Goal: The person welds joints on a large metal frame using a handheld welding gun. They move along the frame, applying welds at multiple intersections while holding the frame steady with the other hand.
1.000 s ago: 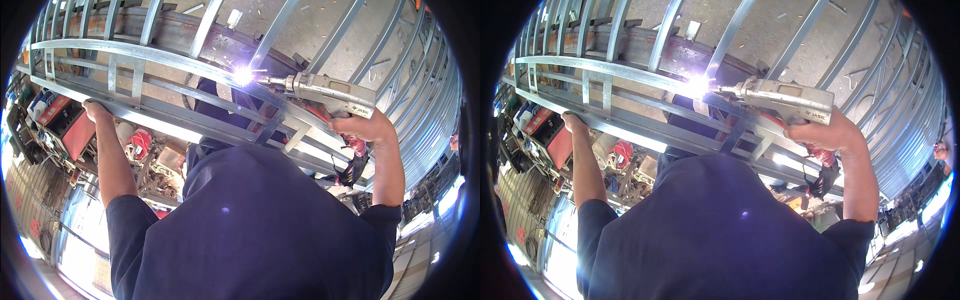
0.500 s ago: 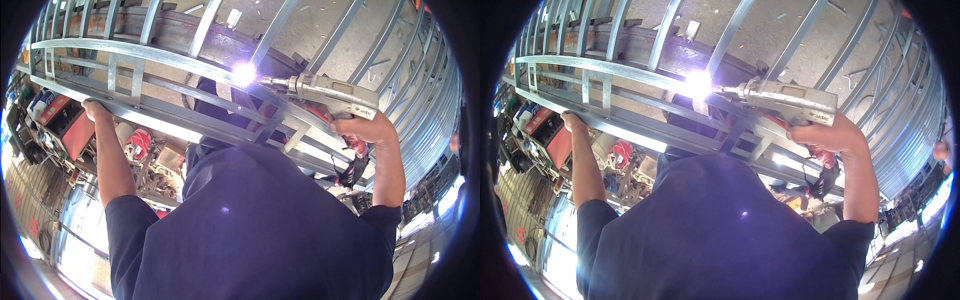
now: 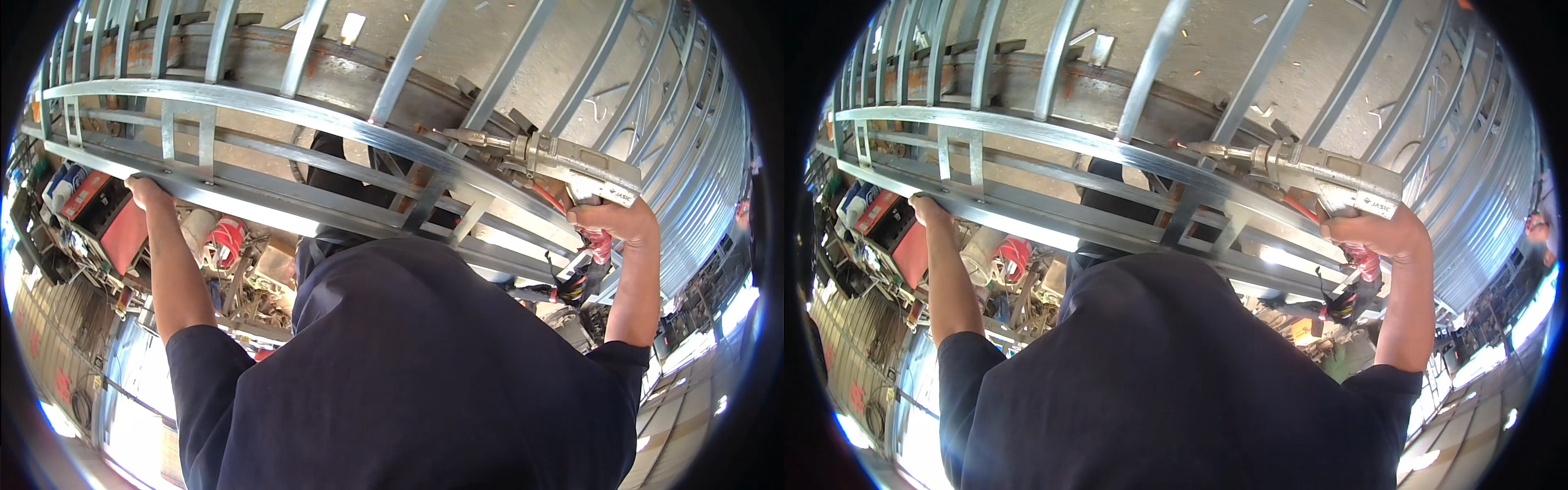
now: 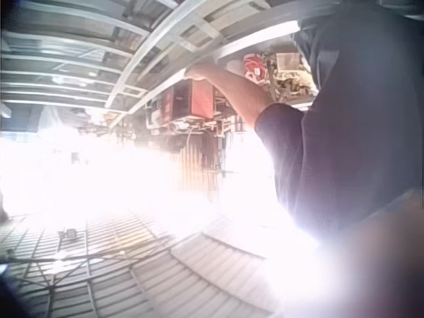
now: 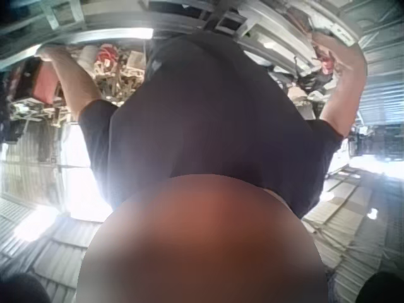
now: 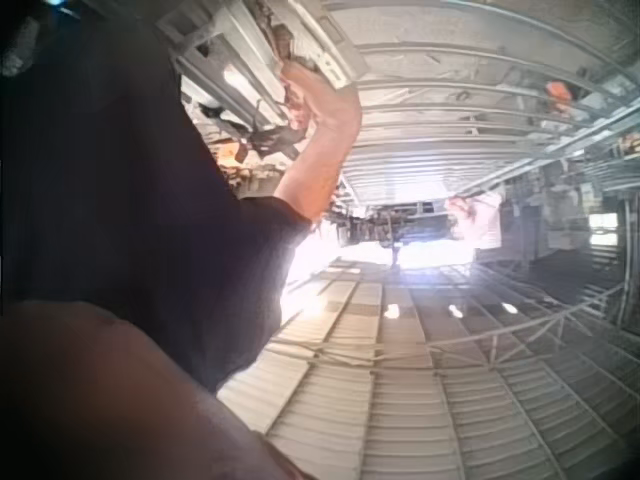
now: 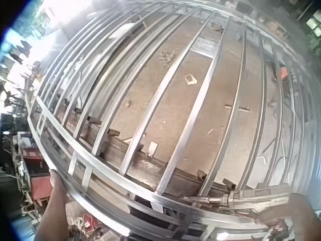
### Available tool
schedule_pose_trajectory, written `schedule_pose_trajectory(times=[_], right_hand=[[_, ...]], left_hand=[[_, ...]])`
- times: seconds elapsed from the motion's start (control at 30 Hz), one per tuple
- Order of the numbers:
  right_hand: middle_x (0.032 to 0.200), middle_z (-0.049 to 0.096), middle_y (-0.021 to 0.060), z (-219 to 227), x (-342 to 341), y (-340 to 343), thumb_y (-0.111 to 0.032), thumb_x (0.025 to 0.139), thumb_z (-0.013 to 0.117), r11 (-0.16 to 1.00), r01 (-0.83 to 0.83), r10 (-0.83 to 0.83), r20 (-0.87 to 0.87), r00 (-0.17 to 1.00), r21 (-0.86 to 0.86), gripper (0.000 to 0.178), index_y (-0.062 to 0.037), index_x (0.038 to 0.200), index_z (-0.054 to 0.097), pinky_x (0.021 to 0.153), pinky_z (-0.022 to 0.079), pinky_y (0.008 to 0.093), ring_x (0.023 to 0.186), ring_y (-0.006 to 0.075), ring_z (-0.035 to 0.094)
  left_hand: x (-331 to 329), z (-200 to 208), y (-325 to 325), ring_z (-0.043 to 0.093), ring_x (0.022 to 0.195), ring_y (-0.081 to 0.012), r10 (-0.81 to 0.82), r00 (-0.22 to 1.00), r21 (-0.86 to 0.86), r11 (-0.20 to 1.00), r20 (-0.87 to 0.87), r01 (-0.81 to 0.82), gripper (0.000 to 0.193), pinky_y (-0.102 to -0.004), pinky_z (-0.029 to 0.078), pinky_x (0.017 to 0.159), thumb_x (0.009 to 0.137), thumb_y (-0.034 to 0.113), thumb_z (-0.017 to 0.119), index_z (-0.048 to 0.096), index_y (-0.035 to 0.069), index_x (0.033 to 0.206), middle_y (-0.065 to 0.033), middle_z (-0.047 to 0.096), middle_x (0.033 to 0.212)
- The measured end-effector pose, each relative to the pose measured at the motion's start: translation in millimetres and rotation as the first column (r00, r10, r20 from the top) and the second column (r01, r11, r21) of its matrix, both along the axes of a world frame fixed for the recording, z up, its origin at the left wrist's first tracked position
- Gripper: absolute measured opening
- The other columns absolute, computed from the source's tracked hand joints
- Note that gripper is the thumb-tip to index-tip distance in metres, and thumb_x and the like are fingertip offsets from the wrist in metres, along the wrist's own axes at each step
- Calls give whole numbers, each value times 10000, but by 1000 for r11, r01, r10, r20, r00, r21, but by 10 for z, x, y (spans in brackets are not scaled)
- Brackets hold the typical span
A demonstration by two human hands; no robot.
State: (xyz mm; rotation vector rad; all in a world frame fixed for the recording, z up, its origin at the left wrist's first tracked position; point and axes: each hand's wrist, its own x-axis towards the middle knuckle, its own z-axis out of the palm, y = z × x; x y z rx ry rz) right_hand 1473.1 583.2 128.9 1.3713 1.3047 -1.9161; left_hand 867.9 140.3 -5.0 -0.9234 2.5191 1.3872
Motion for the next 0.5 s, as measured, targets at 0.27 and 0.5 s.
schedule_pose_trajectory(times=[0.27,0.5], right_hand=[[880,730,24,-124,338,20,-114,743,923,997,-71,72,53,996,-22,372,-19,1059,751,671,546,293,760,117,672],[924,715,15,-191,370,38,-138,757,923,991,-119,119,-9,993,-54,443,-27,1142,734,737,535,298,840,119,647]], left_hand=[[125,-90,-155,645,1241,-354,12,999,93,996,32,-15,708,-521,522,1088,1076,596,320,568,36,1431,-154,641,1396],[284,-128,-195,620,1285,-368,-11,995,130,991,96,-2,727,-526,498,1119,1093,588,251,524,37,1480,-169,613,1441]])
